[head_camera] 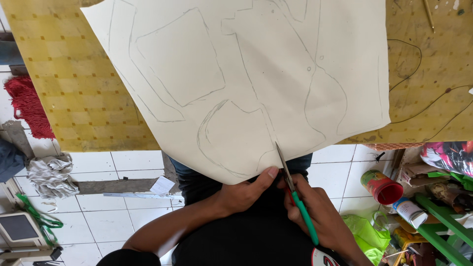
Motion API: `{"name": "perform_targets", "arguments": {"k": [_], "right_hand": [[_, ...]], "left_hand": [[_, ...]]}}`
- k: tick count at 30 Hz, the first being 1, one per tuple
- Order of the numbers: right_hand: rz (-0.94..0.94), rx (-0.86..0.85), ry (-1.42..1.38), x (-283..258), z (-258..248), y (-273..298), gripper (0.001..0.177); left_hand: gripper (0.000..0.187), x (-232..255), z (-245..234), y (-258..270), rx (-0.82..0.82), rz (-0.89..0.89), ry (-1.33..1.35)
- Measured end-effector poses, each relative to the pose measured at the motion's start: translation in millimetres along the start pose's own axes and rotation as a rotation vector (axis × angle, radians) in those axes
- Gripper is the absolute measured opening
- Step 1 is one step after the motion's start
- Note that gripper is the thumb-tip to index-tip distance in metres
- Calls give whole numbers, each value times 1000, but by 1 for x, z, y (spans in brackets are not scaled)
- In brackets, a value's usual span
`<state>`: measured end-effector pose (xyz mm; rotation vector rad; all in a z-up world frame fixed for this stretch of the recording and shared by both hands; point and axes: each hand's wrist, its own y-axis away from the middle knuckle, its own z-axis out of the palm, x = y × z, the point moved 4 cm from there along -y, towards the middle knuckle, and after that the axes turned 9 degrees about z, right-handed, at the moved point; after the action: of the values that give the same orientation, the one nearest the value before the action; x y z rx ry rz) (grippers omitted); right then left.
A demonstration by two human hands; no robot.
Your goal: The person traces a small white template onto a larger sheet of white material using a pencil, then uses scissors to cut out the traced shapes. The person handles the template, the sheet, and the scissors throughout the process.
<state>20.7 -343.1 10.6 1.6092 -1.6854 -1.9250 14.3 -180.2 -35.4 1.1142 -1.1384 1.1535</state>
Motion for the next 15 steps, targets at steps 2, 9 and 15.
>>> {"name": "perform_targets", "arguments": {"k": [2,9,15], "right_hand": [[8,-3,-3,0,0,0,70],[59,11,15,2,0,0,69],[50,7,45,2,-2,-1,54]], "left_hand": [[16,0,-1,0,0,1,-17],[20,3,0,-2,-75,10,8],[18,0,-1,1,-77,-11,4]]}}
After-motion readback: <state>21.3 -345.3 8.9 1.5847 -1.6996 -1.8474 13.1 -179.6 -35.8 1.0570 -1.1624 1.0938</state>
